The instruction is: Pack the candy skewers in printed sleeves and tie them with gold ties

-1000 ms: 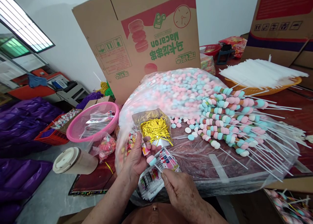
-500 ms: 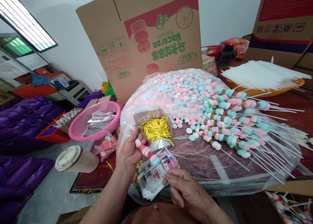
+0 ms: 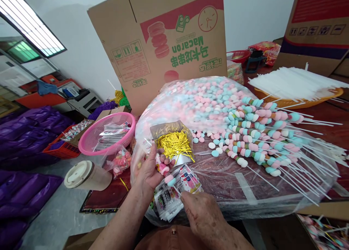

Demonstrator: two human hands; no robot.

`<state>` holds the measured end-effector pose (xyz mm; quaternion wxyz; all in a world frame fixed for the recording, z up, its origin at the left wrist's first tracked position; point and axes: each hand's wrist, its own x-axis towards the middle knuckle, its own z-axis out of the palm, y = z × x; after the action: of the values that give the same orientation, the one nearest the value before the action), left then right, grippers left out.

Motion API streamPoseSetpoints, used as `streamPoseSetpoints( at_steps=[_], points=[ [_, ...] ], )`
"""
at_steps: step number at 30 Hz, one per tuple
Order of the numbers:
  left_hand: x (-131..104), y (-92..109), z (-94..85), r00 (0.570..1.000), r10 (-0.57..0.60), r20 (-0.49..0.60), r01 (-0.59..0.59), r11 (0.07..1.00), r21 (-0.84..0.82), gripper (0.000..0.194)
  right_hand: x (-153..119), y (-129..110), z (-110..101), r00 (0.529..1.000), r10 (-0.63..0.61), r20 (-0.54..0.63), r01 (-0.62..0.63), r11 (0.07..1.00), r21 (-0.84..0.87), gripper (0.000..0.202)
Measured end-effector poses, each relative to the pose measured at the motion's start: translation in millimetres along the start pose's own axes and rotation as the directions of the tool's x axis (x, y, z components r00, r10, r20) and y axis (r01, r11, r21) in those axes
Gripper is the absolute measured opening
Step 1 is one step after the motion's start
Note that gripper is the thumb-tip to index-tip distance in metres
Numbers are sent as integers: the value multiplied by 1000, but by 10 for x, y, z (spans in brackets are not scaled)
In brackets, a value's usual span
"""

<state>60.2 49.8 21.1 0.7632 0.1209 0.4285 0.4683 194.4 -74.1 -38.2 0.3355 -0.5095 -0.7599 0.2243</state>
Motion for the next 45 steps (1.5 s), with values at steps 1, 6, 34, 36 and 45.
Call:
streamPoseSetpoints(
  at_steps=[1, 6, 34, 36, 45],
  points=[
    [5, 0, -12, 1000, -6, 24, 6, 1000, 5, 31, 10, -35, -7, 998, 33, 57, -38, 995, 95, 33],
    [-31, -130, -11, 994, 31, 108, -29, 999, -19, 33, 97, -204, -12, 913, 267, 309, -404, 698, 591, 41],
    [-46, -101, 12, 999, -34, 13, 34, 999, -31, 32, 79, -125, -30, 968, 212, 135, -245, 919, 310, 36],
    [-79, -208, 32, 998, -27, 51, 28, 999, -29, 35, 136, -150, -16, 964, 246, 103, -267, 901, 341, 37],
    [-62, -319, -60, 996, -90, 19, 90, 996, -28, 24, 161, -105, 4, 954, 278, 111, -299, 895, 330, 36]
  ],
)
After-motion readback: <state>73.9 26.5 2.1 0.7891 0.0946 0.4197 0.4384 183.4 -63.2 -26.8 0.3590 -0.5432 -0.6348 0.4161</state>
